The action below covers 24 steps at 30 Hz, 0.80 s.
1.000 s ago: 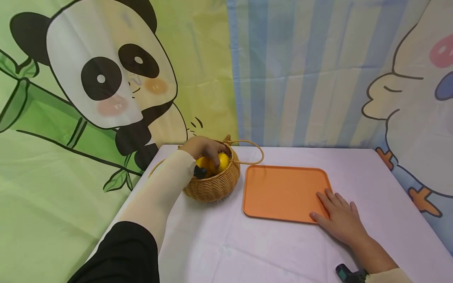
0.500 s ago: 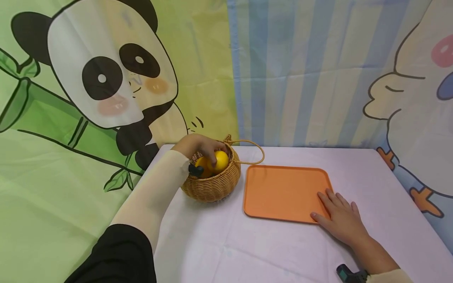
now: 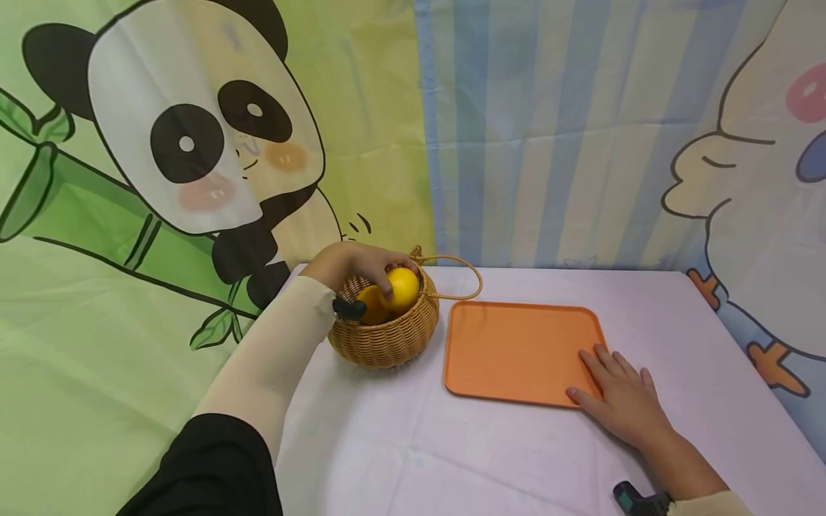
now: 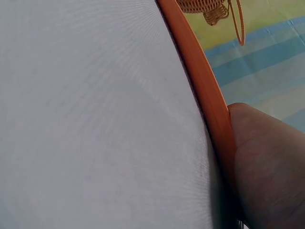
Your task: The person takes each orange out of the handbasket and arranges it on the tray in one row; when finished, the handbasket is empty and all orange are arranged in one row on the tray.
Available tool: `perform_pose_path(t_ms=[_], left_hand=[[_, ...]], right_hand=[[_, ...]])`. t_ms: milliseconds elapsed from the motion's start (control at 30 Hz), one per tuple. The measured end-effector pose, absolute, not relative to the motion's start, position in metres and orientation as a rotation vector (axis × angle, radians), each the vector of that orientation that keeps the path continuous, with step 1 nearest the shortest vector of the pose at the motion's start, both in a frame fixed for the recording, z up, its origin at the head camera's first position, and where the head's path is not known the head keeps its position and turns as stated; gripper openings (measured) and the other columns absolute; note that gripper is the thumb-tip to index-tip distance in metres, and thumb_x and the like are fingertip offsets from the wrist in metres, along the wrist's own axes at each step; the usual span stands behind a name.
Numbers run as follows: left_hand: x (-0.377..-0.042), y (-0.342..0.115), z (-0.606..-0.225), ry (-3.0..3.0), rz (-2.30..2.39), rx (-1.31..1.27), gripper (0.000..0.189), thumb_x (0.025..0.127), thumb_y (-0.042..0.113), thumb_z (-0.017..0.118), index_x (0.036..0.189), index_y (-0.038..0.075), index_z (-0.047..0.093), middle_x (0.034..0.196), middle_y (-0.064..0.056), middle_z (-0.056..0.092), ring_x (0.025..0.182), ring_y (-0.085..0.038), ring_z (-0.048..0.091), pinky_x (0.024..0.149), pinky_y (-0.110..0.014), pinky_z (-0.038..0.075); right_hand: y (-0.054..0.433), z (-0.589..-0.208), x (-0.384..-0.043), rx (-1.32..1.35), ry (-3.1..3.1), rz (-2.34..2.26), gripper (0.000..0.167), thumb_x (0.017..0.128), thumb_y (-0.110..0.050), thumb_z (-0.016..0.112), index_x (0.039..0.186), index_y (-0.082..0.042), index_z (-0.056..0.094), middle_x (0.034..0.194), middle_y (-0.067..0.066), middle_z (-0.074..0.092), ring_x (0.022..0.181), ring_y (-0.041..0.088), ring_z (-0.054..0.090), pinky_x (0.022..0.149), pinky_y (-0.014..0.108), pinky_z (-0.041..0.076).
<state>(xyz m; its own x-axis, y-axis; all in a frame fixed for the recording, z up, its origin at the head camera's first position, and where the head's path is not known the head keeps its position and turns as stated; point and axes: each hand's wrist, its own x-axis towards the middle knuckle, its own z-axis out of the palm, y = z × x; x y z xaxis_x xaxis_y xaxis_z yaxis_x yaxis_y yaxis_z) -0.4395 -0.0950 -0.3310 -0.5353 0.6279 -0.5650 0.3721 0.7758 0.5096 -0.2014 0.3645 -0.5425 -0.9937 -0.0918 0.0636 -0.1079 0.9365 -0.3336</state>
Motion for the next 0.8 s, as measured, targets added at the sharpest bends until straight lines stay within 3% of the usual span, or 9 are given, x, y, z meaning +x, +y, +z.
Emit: perform_pose_path(t_ms=[300,600,800], left_hand=[[-0.437,-0.11,-0.331,2.108,0.788,0.737,0.084,0.086,0.01,0.078,0.16,0.02,0.04,0.148,-0.017,0.048,0.126,-0.032,0.052,0.107,-0.047,0.049],[-0.439,-0.11,-0.332,2.108,1.011,0.726,0.09,0.084,0.008,0.079,0.162,0.025,0.038,0.148,-0.016,0.044,0.113,-0.035,0.054,0.088,-0.045,0.056],[-0.439,-0.108,-0.331,2.076,1.127,0.772,0.089,0.081,0.005,0.078,0.16,0.02,0.041,0.147,-0.018,0.047,0.12,-0.035,0.054,0.094,-0.043,0.053]], right_hand=[[0.364,-0.541,-0.201,0.171,-3.051,0.541,0.095,0.101,-0.066,0.06,0.163,0.001,0.037,0.166,0.037,0.026,0.148,0.064,0.021,0.107,0.088,0.006],[0.364,-0.54,-0.2,0.168,-3.045,0.538,0.094,0.101,-0.066,0.06,0.163,0.001,0.036,0.166,0.037,0.026,0.149,0.063,0.021,0.107,0.088,0.006],[0.364,-0.542,-0.201,0.172,-3.042,0.539,0.094,0.101,-0.066,0.06,0.163,0.001,0.037,0.167,0.036,0.025,0.149,0.063,0.021,0.108,0.088,0.005]])
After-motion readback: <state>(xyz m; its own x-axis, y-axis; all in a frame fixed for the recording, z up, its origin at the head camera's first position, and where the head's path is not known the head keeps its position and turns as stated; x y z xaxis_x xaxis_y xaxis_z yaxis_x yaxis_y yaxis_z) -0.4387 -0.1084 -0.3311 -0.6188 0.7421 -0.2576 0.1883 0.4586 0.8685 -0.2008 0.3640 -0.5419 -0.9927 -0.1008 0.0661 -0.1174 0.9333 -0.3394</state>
